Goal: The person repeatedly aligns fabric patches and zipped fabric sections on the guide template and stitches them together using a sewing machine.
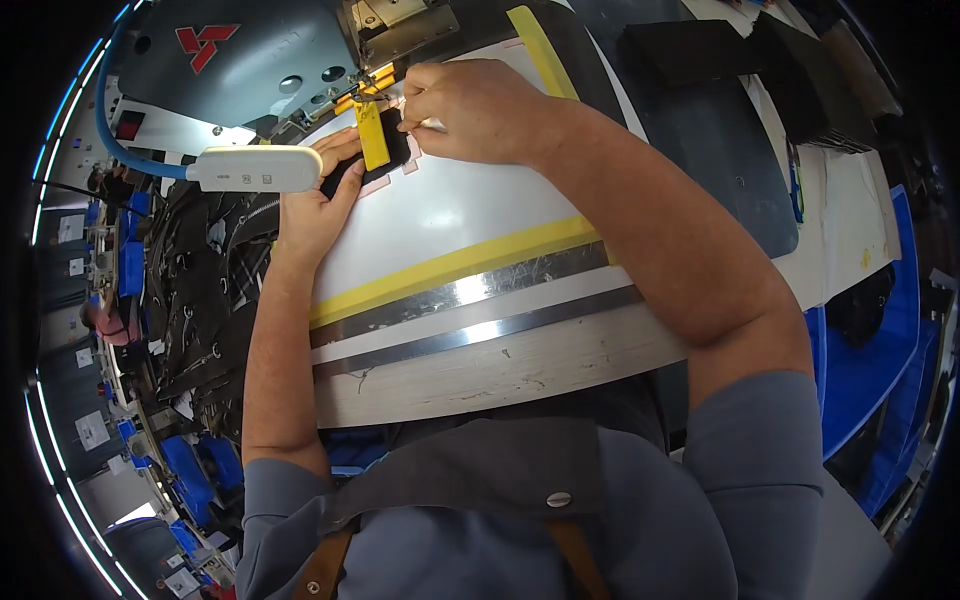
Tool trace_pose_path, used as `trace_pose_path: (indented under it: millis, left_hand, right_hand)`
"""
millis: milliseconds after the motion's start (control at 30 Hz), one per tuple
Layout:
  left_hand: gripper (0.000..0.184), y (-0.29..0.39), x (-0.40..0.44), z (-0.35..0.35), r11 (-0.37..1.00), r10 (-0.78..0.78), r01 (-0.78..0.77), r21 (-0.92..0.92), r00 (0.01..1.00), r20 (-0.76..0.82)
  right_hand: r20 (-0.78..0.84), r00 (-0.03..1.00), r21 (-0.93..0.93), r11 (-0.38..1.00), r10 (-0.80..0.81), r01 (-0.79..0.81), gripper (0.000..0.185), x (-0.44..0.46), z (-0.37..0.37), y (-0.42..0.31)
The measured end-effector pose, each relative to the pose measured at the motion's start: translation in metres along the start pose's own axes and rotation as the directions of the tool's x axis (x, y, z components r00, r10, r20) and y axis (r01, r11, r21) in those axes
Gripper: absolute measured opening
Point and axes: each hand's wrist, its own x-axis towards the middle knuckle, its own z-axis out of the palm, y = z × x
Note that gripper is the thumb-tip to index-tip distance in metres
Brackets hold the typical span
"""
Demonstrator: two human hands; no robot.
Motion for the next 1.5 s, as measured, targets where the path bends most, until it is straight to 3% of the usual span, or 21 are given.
trace_pose_path:
  millis: [467, 733, 833, 900, 933, 1000, 1133, 1200, 1300, 1400, 1433, 1467, 1500]
  left_hand:
    - [0.02, -0.01, 0.0, 0.003, 1.0, 0.03, -0.03, -0.007, 0.999, -0.03]
    - [0.02, -0.01, 0.0, 0.003, 0.999, -0.034, 0.033, -0.04, 0.999, -0.023]
    - [0.02, 0.005, 0.008, 0.001, 0.997, -0.079, 0.079, 0.016, 0.997, 0.003]
    - [0.02, 0.022, 0.016, 0.007, 0.99, -0.138, 0.138, 0.002, 0.987, -0.08]
    - [0.023, 0.013, 0.02, 0.024, 0.988, -0.15, 0.14, -0.062, 0.966, -0.211]
    - [0.029, 0.006, 0.031, 0.047, 0.939, -0.343, 0.323, -0.116, 0.894, -0.289]
    - [0.034, 0.004, 0.054, 0.059, 0.891, -0.427, 0.373, -0.258, 0.882, -0.199]
    - [0.027, 0.019, 0.056, 0.055, 0.815, -0.549, 0.498, -0.298, 0.827, -0.119]
    - [0.02, 0.021, 0.051, 0.05, 0.877, -0.432, 0.367, -0.31, 0.884, -0.178]
    - [0.017, 0.014, 0.042, 0.039, 0.834, -0.477, 0.412, -0.367, 0.873, -0.103]
    - [0.015, 0.006, 0.037, 0.036, 0.873, -0.474, 0.447, -0.196, 0.871, -0.125]
    - [0.013, -0.002, 0.028, 0.03, 0.951, -0.251, 0.283, 0.125, 0.941, -0.226]
    - [0.013, -0.005, 0.022, 0.022, 0.951, -0.112, 0.183, 0.249, 0.956, -0.273]
  right_hand:
    - [0.067, 0.995, -0.023, 0.997, 0.074, -0.073, 0.02, 0.0, -0.003, -0.004]
    - [0.048, 0.998, -0.039, 0.998, 0.05, -0.048, 0.019, 0.0, -0.001, -0.002]
    - [-0.021, 1.0, -0.023, 1.0, 0.016, -0.017, 0.018, 0.0, 0.003, 0.001]
    - [-0.01, 0.999, 0.012, 0.999, 0.038, -0.037, 0.018, -0.001, 0.003, 0.003]
    - [0.001, 0.998, 0.048, 0.997, 0.057, -0.057, 0.018, -0.001, 0.002, 0.003]
    - [-0.009, 0.998, 0.064, 0.996, 0.06, -0.059, 0.018, 0.0, 0.002, 0.003]
    - [0.044, 0.993, 0.094, 0.99, 0.105, -0.109, 0.017, 0.0, -0.002, 0.0]
    - [0.022, 0.996, 0.11, 0.99, 0.087, -0.089, 0.017, -0.001, -0.001, 0.001]
    - [-0.002, 0.998, 0.104, 0.993, 0.06, -0.059, 0.017, -0.002, 0.0, 0.002]
    - [0.003, 0.998, 0.096, 0.993, 0.068, -0.068, 0.016, -0.003, 0.001, 0.002]
    - [0.004, 0.997, 0.088, 0.994, 0.071, -0.071, 0.016, -0.004, 0.0, 0.001]
    - [0.005, 0.997, 0.077, 0.994, 0.076, -0.076, 0.016, -0.004, -0.001, 0.001]
    - [0.022, 0.995, 0.078, 0.992, 0.102, -0.104, 0.017, -0.004, -0.005, -0.002]
